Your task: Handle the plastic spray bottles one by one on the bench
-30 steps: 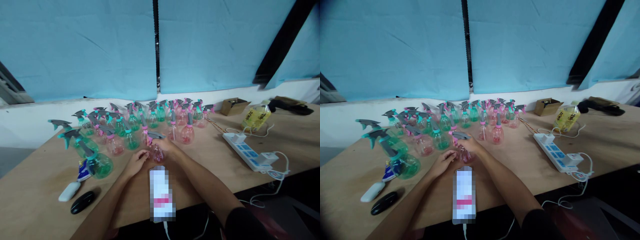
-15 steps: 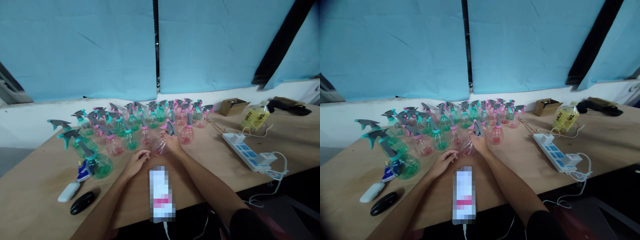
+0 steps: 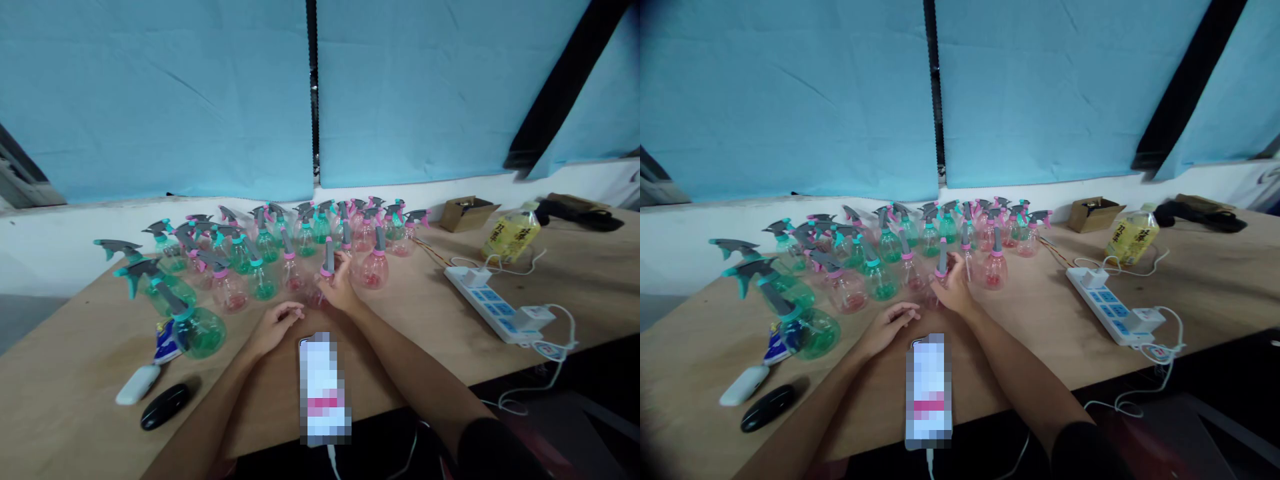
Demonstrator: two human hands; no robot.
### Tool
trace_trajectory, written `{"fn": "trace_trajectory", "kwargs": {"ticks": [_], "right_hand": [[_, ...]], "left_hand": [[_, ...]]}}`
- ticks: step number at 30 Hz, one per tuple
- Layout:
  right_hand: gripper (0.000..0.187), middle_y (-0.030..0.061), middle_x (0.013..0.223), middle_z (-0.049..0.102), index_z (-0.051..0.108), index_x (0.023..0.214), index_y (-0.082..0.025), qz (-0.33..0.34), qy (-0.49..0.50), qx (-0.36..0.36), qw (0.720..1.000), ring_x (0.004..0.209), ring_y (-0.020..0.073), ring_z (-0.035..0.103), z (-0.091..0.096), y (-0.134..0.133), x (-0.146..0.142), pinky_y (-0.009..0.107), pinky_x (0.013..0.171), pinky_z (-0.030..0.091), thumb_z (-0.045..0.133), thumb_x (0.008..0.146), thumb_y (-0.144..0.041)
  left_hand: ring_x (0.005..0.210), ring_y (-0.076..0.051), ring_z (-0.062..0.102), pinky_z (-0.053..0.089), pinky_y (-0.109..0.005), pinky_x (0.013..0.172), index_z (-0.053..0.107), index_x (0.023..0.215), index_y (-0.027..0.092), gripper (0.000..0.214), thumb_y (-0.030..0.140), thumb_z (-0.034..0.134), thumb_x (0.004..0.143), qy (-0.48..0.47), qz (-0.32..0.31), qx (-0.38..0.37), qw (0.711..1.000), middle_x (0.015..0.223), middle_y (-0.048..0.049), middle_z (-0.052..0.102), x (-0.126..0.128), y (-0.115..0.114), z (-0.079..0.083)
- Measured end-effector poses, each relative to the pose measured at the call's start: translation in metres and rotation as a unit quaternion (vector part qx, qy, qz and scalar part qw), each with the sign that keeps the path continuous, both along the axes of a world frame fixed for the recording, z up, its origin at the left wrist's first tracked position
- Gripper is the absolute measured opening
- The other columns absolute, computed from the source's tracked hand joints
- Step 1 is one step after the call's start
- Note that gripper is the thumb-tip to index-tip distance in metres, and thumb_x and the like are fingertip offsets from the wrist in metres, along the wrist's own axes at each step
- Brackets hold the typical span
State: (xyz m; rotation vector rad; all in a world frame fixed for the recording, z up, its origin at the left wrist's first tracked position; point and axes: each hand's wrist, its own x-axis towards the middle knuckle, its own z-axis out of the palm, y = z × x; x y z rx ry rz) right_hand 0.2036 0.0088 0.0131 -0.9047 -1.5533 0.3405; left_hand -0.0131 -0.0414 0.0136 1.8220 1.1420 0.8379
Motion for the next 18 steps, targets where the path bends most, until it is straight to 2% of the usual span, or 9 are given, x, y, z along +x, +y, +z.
{"fn": "trace_trajectory", "kwargs": {"ticks": [4,9,12,15,18], "right_hand": [[0.060,0.0176,0.123,0.048,0.030,0.134,-0.014,-0.066,-0.037,0.030,0.997,0.116,0.0258,0.050,-0.0039,0.0051,-0.0054,0.043,0.101,0.040,0.058,0.086,-0.037],[0.056,0.0193,0.127,0.048,0.034,0.135,-0.012,-0.153,-0.104,-0.016,0.983,0.121,0.0320,0.042,-0.0065,0.0065,-0.0050,0.055,0.104,0.030,0.049,0.092,-0.044],[0.052,0.0184,0.131,0.044,0.033,0.137,-0.013,-0.163,-0.112,-0.035,0.980,0.121,0.0318,0.039,-0.0059,0.0061,-0.0050,0.055,0.102,0.029,0.044,0.092,-0.036],[0.051,0.0176,0.129,0.045,0.036,0.135,-0.013,-0.161,-0.126,-0.040,0.978,0.116,0.0318,0.041,-0.0052,0.0058,-0.0052,0.054,0.100,0.030,0.045,0.087,-0.027],[0.052,0.0187,0.126,0.046,0.037,0.133,-0.011,-0.162,-0.136,-0.033,0.977,0.115,0.0328,0.042,-0.0072,0.0070,-0.0050,0.056,0.100,0.031,0.046,0.084,-0.025]], "left_hand": [[0.088,-0.021,0.064,0.048,-0.032,0.080,0.069,0.109,0.022,0.036,0.048,0.055,0.088,0.011,0.001,0.009,1.000,0.094,-0.0059,0.073,0.0001,-0.0004,0.0000],[0.086,-0.020,0.064,0.048,-0.031,0.080,0.070,0.109,0.022,0.036,0.048,0.053,0.089,0.026,0.000,0.017,1.000,0.093,-0.0051,0.073,-0.0009,0.0006,-0.0018],[0.085,-0.020,0.064,0.048,-0.031,0.079,0.070,0.107,0.022,0.036,0.048,0.052,0.090,0.033,0.002,0.016,0.999,0.092,-0.0050,0.073,-0.0012,0.0008,-0.0020],[0.084,-0.020,0.064,0.048,-0.031,0.080,0.070,0.107,0.023,0.035,0.047,0.052,0.090,0.037,0.004,0.016,0.999,0.091,-0.0046,0.073,-0.0009,0.0008,-0.0015],[0.084,-0.020,0.064,0.049,-0.032,0.080,0.070,0.107,0.022,0.036,0.048,0.052,0.089,0.034,0.005,0.017,0.999,0.091,-0.0048,0.073,-0.0005,0.0008,-0.0014]]}}
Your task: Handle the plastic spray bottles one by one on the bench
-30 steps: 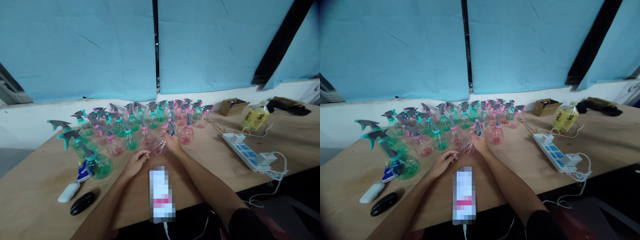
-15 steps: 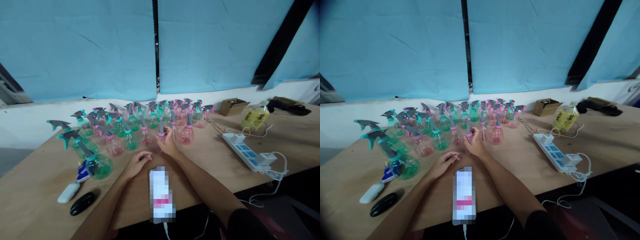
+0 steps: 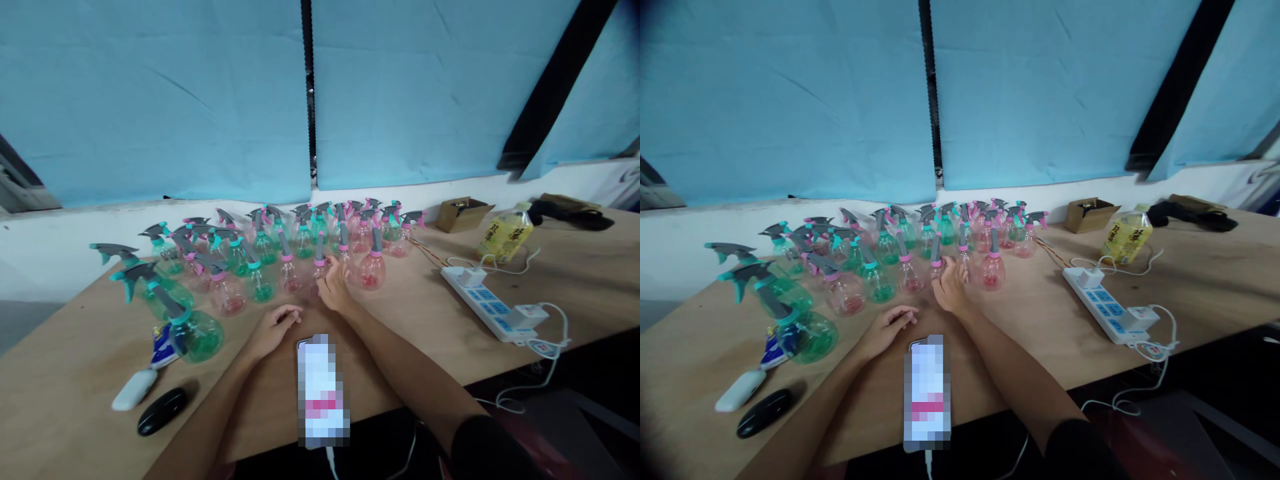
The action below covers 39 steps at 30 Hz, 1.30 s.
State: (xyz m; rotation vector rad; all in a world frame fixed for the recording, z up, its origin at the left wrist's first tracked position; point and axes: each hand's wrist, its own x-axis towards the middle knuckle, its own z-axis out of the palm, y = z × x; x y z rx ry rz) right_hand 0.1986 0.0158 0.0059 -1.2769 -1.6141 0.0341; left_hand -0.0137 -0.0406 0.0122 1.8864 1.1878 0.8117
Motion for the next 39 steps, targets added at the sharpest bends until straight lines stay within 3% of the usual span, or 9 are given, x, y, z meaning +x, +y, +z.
{"fn": "trace_trajectory", "kwargs": {"ticks": [12,19,22,24,28,33,39], "right_hand": [[0.051,0.0221,0.139,0.038,0.025,0.142,-0.010,0.129,0.021,0.016,0.991,0.136,0.0279,0.037,-0.016,0.012,0.000,0.049,0.113,0.032,0.038,0.095,-0.027],[0.062,0.0168,0.144,0.038,0.027,0.142,-0.016,0.162,0.047,0.020,0.985,0.142,0.0242,0.030,-0.012,0.011,0.002,0.049,0.117,0.027,0.043,0.082,-0.008],[0.059,0.0142,0.137,0.045,0.037,0.135,-0.018,0.135,0.059,0.036,0.988,0.137,0.0236,0.036,-0.001,0.004,0.004,0.047,0.115,0.029,0.044,0.079,-0.006],[0.051,0.0138,0.132,0.046,0.045,0.127,-0.019,0.077,0.083,0.056,0.992,0.133,0.0235,0.041,0.009,-0.003,0.007,0.046,0.113,0.033,0.044,0.078,-0.007],[0.052,0.0177,0.143,0.030,0.046,0.129,-0.016,-0.030,0.089,0.068,0.993,0.139,0.0269,0.031,0.022,-0.009,0.015,0.048,0.113,0.029,0.049,0.077,-0.011],[0.063,0.0148,0.158,0.011,0.041,0.140,-0.017,-0.044,0.009,0.013,0.999,0.149,0.0320,0.003,0.014,0.004,0.025,0.053,0.116,0.022,0.055,0.078,-0.017],[0.062,0.0155,0.157,0.019,0.040,0.143,-0.016,-0.037,0.009,-0.009,0.999,0.148,0.0298,0.014,0.002,0.020,0.029,0.048,0.116,0.024,0.053,0.083,-0.022]], "left_hand": [[0.089,-0.021,0.064,0.048,-0.034,0.087,0.067,0.109,0.020,0.039,0.049,0.051,0.089,0.013,-0.002,-0.012,1.000,0.093,-0.0051,0.073,0.000,-0.003,0.005],[0.089,-0.021,0.064,0.047,-0.035,0.090,0.067,0.110,0.021,0.038,0.049,0.050,0.090,0.018,-0.002,-0.013,1.000,0.093,-0.0046,0.073,-0.001,-0.002,0.005],[0.089,-0.021,0.064,0.047,-0.034,0.089,0.067,0.110,0.021,0.039,0.050,0.049,0.090,0.020,0.000,-0.017,1.000,0.094,-0.0046,0.072,-0.002,-0.001,0.003],[0.089,-0.022,0.064,0.047,-0.034,0.089,0.067,0.110,0.020,0.040,0.050,0.049,0.090,0.020,0.001,-0.018,1.000,0.093,-0.0048,0.072,-0.002,0.000,0.003],[0.089,-0.021,0.064,0.047,-0.034,0.089,0.067,0.109,0.020,0.039,0.050,0.050,0.090,0.020,0.001,-0.020,1.000,0.093,-0.0050,0.073,-0.001,-0.001,0.006],[0.089,-0.021,0.064,0.047,-0.033,0.087,0.067,0.110,0.021,0.039,0.049,0.049,0.090,0.024,0.000,-0.018,1.000,0.093,-0.0047,0.073,-0.003,-0.002,0.006],[0.087,-0.021,0.064,0.048,-0.033,0.085,0.069,0.108,0.021,0.039,0.050,0.051,0.089,0.008,0.001,-0.011,1.000,0.092,-0.0048,0.073,-0.003,0.000,0.004]]}}
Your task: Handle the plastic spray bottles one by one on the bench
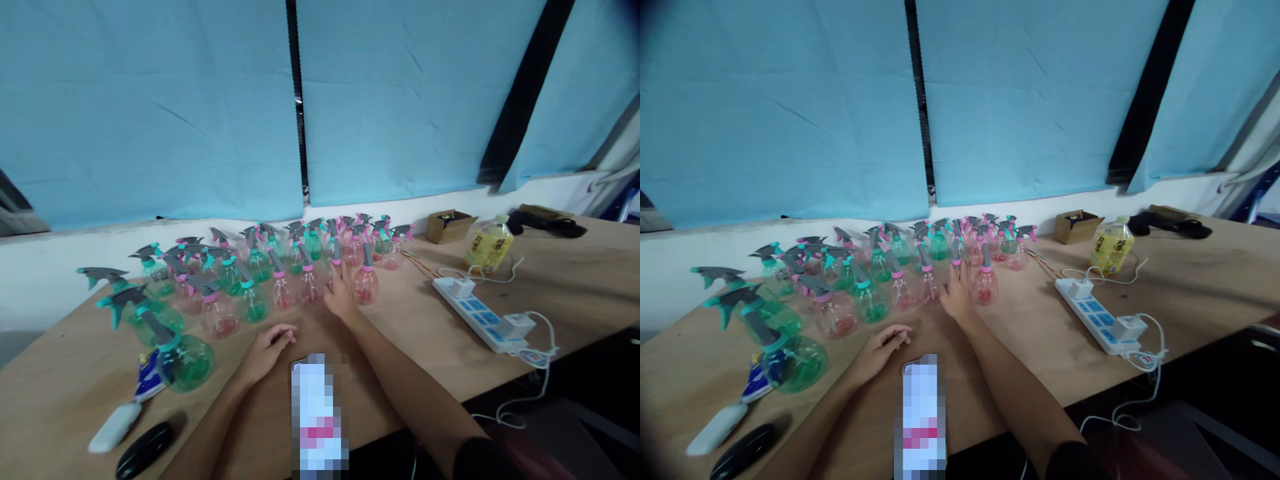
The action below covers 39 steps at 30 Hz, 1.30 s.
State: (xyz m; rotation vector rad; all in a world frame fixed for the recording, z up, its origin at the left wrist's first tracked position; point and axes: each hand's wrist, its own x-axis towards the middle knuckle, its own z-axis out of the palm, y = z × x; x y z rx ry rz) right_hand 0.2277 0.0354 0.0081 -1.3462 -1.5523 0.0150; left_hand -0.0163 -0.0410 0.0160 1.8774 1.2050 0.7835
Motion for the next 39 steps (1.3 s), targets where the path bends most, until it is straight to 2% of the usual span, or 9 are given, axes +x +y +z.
{"fn": "trace_trajectory", "kwargs": {"ticks": [7,12,20,23,26,29,31,34,39], "right_hand": [[0.043,0.0161,0.139,0.038,0.053,0.123,-0.018,-0.054,0.016,0.045,0.997,0.139,0.0299,0.029,0.006,-0.017,-0.008,0.050,0.111,0.027,0.053,0.080,-0.019],[0.030,0.0157,0.118,0.048,0.049,0.112,-0.016,-0.081,0.058,0.050,0.994,0.117,0.0297,0.047,0.013,-0.026,-0.014,0.049,0.099,0.038,0.052,0.086,-0.030],[0.063,0.0138,0.115,0.055,0.032,0.135,-0.016,-0.027,0.186,0.065,0.980,0.090,0.0206,0.058,0.019,-0.027,-0.014,0.037,0.085,0.047,0.061,0.083,-0.037],[0.060,0.0120,0.116,0.056,0.038,0.134,-0.018,-0.002,0.203,0.036,0.978,0.080,0.0174,0.057,0.026,-0.032,-0.016,0.034,0.079,0.048,0.061,0.081,-0.037],[0.043,0.0081,0.109,0.058,0.054,0.118,-0.018,0.061,0.192,0.015,0.979,0.084,0.0173,0.058,0.032,-0.034,-0.015,0.031,0.079,0.049,0.060,0.077,-0.029],[0.023,0.0016,0.087,0.061,0.063,0.096,-0.018,0.178,0.189,-0.034,0.965,0.078,0.0159,0.057,0.037,-0.036,-0.013,0.029,0.077,0.048,0.056,0.074,-0.022],[0.012,-0.0012,0.073,0.060,0.064,0.082,-0.018,0.268,0.195,-0.093,0.939,0.071,0.0144,0.055,0.041,-0.038,-0.012,0.028,0.072,0.048,0.055,0.074,-0.022],[0.011,-0.0015,0.068,0.062,0.066,0.075,-0.019,0.380,0.217,-0.158,0.885,0.070,0.0147,0.058,0.051,-0.043,-0.013,0.028,0.071,0.049,0.055,0.072,-0.020],[0.015,-0.0007,0.066,0.063,0.066,0.072,-0.019,0.427,0.278,-0.200,0.837,0.061,0.0136,0.059,0.063,-0.049,-0.018,0.025,0.061,0.047,0.053,0.065,-0.017]], "left_hand": [[0.089,-0.022,0.064,0.046,-0.035,0.090,0.067,0.110,0.021,0.040,0.050,0.050,0.090,0.011,0.001,-0.009,1.000,0.092,-0.0047,0.072,0.000,-0.002,0.001],[0.091,-0.022,0.064,0.046,-0.035,0.091,0.067,0.110,0.021,0.040,0.051,0.049,0.090,0.015,0.001,-0.009,1.000,0.093,-0.0051,0.072,0.001,-0.004,0.004],[0.090,-0.022,0.064,0.047,-0.034,0.089,0.068,0.108,0.021,0.040,0.051,0.050,0.089,0.011,0.001,-0.008,1.000,0.093,-0.0048,0.073,0.002,-0.005,0.006],[0.089,-0.021,0.064,0.047,-0.034,0.087,0.068,0.108,0.020,0.039,0.050,0.051,0.089,0.012,0.001,-0.001,1.000,0.093,-0.0053,0.073,0.002,-0.004,0.005],[0.089,-0.021,0.064,0.047,-0.033,0.087,0.068,0.109,0.020,0.039,0.048,0.049,0.090,0.015,-0.001,0.002,1.000,0.093,-0.0053,0.073,0.002,-0.003,0.003],[0.090,-0.021,0.064,0.047,-0.033,0.087,0.068,0.110,0.021,0.039,0.048,0.049,0.090,0.018,-0.004,0.002,1.000,0.093,-0.0051,0.072,0.002,-0.003,0.004],[0.090,-0.021,0.064,0.046,-0.033,0.087,0.068,0.109,0.021,0.039,0.048,0.049,0.090,0.020,-0.003,0.003,1.000,0.093,-0.0049,0.072,0.003,-0.003,0.004],[0.090,-0.022,0.064,0.046,-0.033,0.088,0.068,0.109,0.021,0.039,0.049,0.049,0.090,0.022,0.002,0.002,1.000,0.093,-0.0045,0.073,0.003,-0.005,0.006],[0.091,-0.023,0.065,0.047,-0.034,0.090,0.068,0.109,0.022,0.040,0.051,0.049,0.089,0.026,0.004,0.006,1.000,0.093,-0.0042,0.073,0.003,-0.006,0.006]]}}
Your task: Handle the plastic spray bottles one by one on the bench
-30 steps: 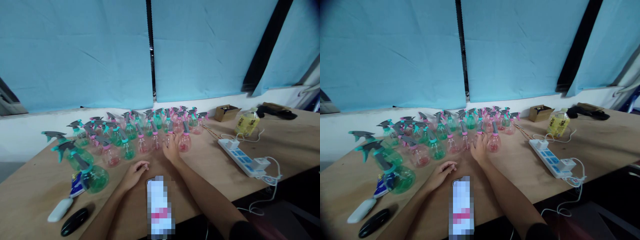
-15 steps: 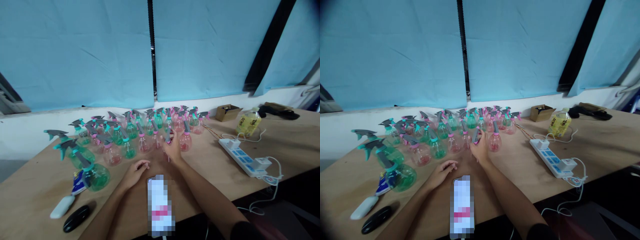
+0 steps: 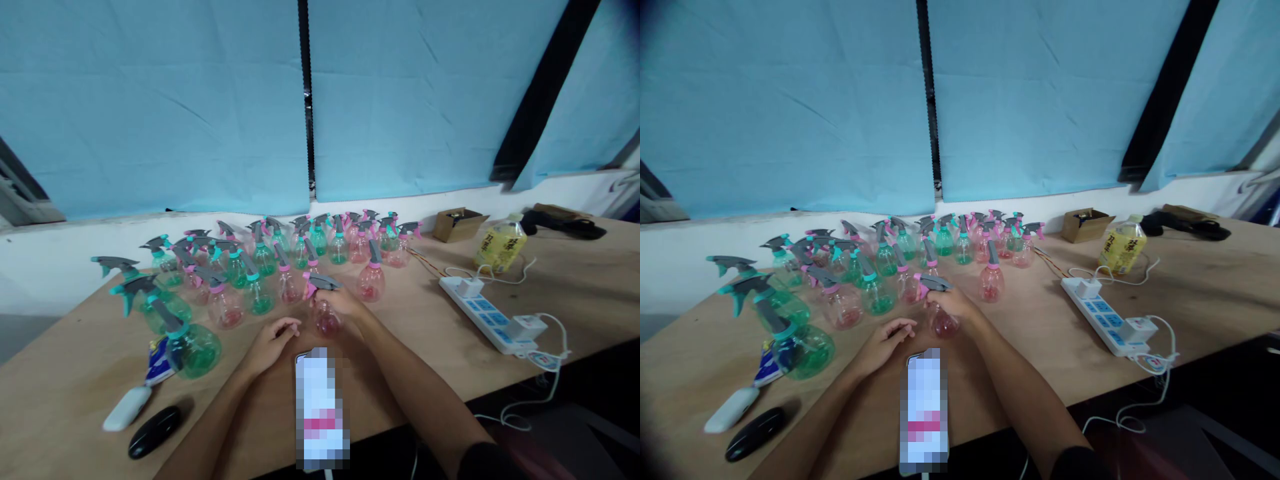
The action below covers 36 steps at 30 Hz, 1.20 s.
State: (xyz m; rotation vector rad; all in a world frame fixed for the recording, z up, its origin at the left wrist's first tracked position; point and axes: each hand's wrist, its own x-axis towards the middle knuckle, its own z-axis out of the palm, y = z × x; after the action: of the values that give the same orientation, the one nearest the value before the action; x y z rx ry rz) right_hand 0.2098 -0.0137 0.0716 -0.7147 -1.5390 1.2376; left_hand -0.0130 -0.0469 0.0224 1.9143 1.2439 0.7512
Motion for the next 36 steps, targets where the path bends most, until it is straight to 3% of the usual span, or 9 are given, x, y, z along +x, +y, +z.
{"fn": "trace_trajectory", "kwargs": {"ticks": [4,9,16,23,29,36], "right_hand": [[0.014,-0.0008,0.069,0.064,0.066,0.071,-0.019,0.027,0.027,-0.004,0.999,0.062,0.0126,0.059,-0.003,0.002,-0.001,0.025,0.063,0.048,0.053,0.065,-0.018],[0.020,0.0001,0.066,0.067,0.070,0.075,-0.019,-0.008,0.005,-0.024,1.000,0.061,0.0143,0.060,-0.006,0.003,-0.002,0.025,0.059,0.048,0.054,0.063,-0.019],[0.016,0.0007,0.069,0.066,0.067,0.069,-0.018,0.036,0.032,0.008,0.999,0.060,0.0127,0.059,-0.001,0.002,-0.004,0.025,0.061,0.048,0.052,0.064,-0.017],[0.015,-0.0002,0.063,0.067,0.068,0.069,-0.019,0.015,0.020,-0.023,0.999,0.058,0.0142,0.060,-0.011,0.008,-0.004,0.025,0.057,0.048,0.055,0.062,-0.018],[0.017,0.0014,0.071,0.067,0.068,0.070,-0.019,0.052,0.035,0.018,0.998,0.064,0.0139,0.061,-0.004,0.003,-0.004,0.026,0.064,0.049,0.052,0.066,-0.017],[0.020,0.0008,0.066,0.067,0.070,0.077,-0.018,0.026,0.019,-0.017,0.999,0.060,0.0149,0.061,-0.011,0.006,-0.004,0.026,0.060,0.048,0.055,0.064,-0.020]], "left_hand": [[0.090,-0.022,0.064,0.046,-0.034,0.091,0.068,0.108,0.021,0.039,0.050,0.049,0.089,-0.004,-0.006,0.005,1.000,0.093,-0.0043,0.073,0.000,0.000,0.000],[0.091,-0.022,0.064,0.046,-0.034,0.091,0.068,0.108,0.022,0.039,0.051,0.049,0.089,0.000,-0.002,0.005,1.000,0.092,-0.0041,0.073,0.000,0.000,0.000],[0.091,-0.022,0.064,0.045,-0.034,0.091,0.068,0.108,0.022,0.039,0.049,0.048,0.090,0.001,-0.003,0.007,1.000,0.092,-0.0041,0.073,-0.001,-0.001,0.001],[0.091,-0.022,0.064,0.046,-0.033,0.089,0.068,0.109,0.022,0.041,0.051,0.047,0.090,0.006,-0.003,0.007,1.000,0.092,-0.0041,0.073,0.000,0.000,-0.001],[0.092,-0.023,0.064,0.045,-0.034,0.091,0.068,0.109,0.023,0.040,0.052,0.047,0.089,0.007,-0.001,0.005,1.000,0.094,-0.0041,0.073,-0.001,-0.001,0.000],[0.092,-0.022,0.064,0.045,-0.034,0.091,0.068,0.109,0.023,0.039,0.050,0.048,0.090,0.006,0.002,0.005,1.000,0.094,-0.0035,0.073,-0.001,0.000,-0.002]]}}
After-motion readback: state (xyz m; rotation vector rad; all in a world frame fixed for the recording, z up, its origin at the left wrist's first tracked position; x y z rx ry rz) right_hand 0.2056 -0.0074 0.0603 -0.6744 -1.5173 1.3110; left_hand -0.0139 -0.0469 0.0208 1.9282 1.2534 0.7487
